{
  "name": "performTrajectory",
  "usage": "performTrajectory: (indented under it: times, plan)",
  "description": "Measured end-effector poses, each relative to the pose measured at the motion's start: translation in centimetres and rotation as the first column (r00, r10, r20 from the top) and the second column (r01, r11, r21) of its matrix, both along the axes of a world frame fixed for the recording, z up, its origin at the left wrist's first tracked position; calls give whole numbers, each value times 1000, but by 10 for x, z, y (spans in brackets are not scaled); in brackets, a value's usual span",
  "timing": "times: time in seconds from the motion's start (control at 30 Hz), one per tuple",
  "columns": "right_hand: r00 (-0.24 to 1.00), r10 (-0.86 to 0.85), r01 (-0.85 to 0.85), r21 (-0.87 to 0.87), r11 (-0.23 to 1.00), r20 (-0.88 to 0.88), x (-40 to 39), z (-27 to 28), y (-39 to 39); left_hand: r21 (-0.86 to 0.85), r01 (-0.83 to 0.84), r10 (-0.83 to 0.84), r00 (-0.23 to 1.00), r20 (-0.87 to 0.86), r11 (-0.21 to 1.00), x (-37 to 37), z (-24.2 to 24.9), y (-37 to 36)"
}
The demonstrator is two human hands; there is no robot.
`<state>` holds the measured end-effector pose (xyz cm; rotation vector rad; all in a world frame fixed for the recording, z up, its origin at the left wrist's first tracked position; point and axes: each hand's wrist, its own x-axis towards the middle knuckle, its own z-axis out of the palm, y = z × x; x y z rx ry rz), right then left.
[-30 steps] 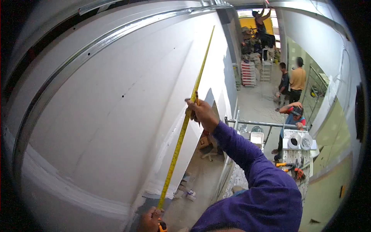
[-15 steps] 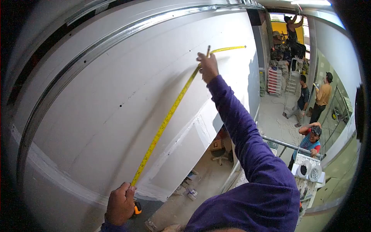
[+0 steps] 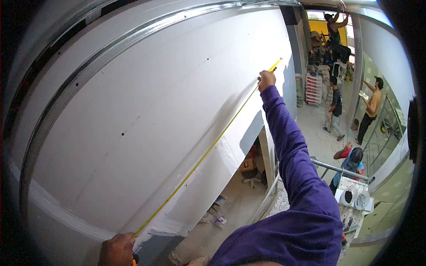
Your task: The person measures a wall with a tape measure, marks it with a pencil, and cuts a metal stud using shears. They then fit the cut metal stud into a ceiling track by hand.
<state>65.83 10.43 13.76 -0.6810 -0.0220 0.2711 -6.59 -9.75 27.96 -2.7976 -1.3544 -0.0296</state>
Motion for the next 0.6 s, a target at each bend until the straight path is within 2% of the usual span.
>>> performTrajectory:
  times: [0.07,0.17,0.2,0.23,0.27,0.3,0.33,0.37,0.47,0.57,0.6]
  plan:
    - [999,-12,11,-6,1000,-31,0,24,-5,18,52,-52,999,9,998,-8,-12,15]
    - [997,5,-11,86,996,71,21,39,9,29,62,-67,980,188,998,-5,-12,16]
    - [996,38,-38,6,999,80,10,59,-1,41,-22,15,986,167,999,-5,-12,17]
    - [958,-3,19,-50,999,288,25,57,18,52,-109,100,984,150,993,-4,-13,19]
    - [941,27,-10,-50,999,337,25,65,24,64,-196,186,973,134,978,-3,-15,20]
    - [921,55,-39,-49,998,386,24,74,29,99,-181,165,974,156,978,5,-16,20]
    - [948,147,-155,4,988,283,-4,103,12,133,-165,140,975,175,977,18,-16,18]
    - [916,162,-192,46,980,368,-12,113,16,168,-148,114,974,193,975,29,-14,19]
    - [898,209,-201,-62,978,388,-38,158,26,135,-125,99,977,187,983,52,-3,28]
    - [891,189,-204,-9,979,414,-42,190,33,191,-157,122,976,182,969,74,8,32]
    - [893,198,-190,-62,980,404,-40,200,32,186,-176,138,970,200,967,77,11,32]
